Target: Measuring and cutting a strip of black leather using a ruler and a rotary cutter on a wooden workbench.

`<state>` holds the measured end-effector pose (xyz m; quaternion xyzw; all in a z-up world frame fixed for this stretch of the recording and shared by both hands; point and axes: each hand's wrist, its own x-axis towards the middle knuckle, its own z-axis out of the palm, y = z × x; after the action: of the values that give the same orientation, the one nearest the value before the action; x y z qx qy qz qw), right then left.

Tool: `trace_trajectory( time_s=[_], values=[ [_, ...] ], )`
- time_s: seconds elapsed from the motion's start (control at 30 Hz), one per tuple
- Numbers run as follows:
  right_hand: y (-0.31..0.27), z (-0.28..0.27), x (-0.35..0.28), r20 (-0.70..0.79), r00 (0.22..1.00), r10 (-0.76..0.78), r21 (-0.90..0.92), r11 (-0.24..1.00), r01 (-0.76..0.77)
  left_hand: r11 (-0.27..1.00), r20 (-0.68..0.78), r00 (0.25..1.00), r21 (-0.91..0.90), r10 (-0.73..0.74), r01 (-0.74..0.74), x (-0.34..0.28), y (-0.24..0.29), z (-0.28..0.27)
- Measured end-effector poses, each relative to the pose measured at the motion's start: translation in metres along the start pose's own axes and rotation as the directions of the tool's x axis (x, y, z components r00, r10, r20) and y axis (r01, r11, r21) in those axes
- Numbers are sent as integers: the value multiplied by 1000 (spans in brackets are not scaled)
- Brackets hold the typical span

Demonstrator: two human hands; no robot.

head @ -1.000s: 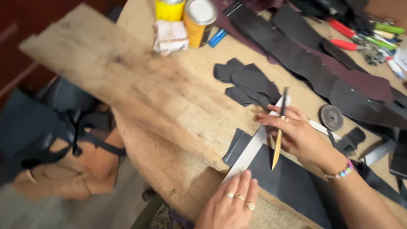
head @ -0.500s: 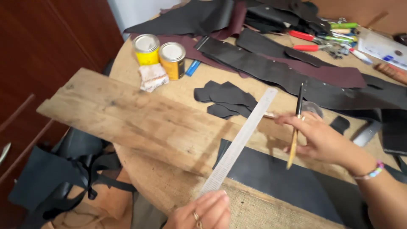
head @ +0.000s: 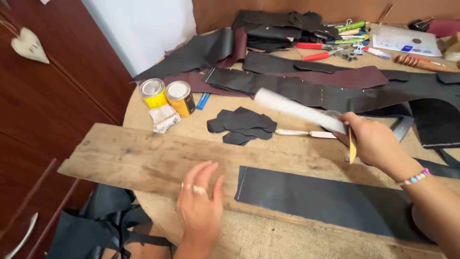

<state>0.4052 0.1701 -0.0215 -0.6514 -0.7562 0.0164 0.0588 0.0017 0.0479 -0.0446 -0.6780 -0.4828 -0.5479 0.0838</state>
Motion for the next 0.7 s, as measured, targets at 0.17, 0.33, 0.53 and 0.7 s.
trace_trajectory(
  time_s=[0.17, 0.33, 0.53, 0.7],
  values=[
    [41, 47, 14, -7, 989, 149, -142, 979, -149, 943, 376, 867, 194, -326, 271, -41, -19, 7],
    [50, 77, 29, -18, 989, 145, -88, 985, -146, 992, 224, 974, 111, 34, -60, -75, 6, 47],
    [33, 49, 3, -191, 980, 63, -45, 996, -72, 868, 13, 895, 239, 446, -436, -150, -20, 174],
    [89, 44, -35, -357, 934, -13, -287, 953, -97, 772, -268, 731, 329, 628, -543, -193, -120, 301]
  ],
)
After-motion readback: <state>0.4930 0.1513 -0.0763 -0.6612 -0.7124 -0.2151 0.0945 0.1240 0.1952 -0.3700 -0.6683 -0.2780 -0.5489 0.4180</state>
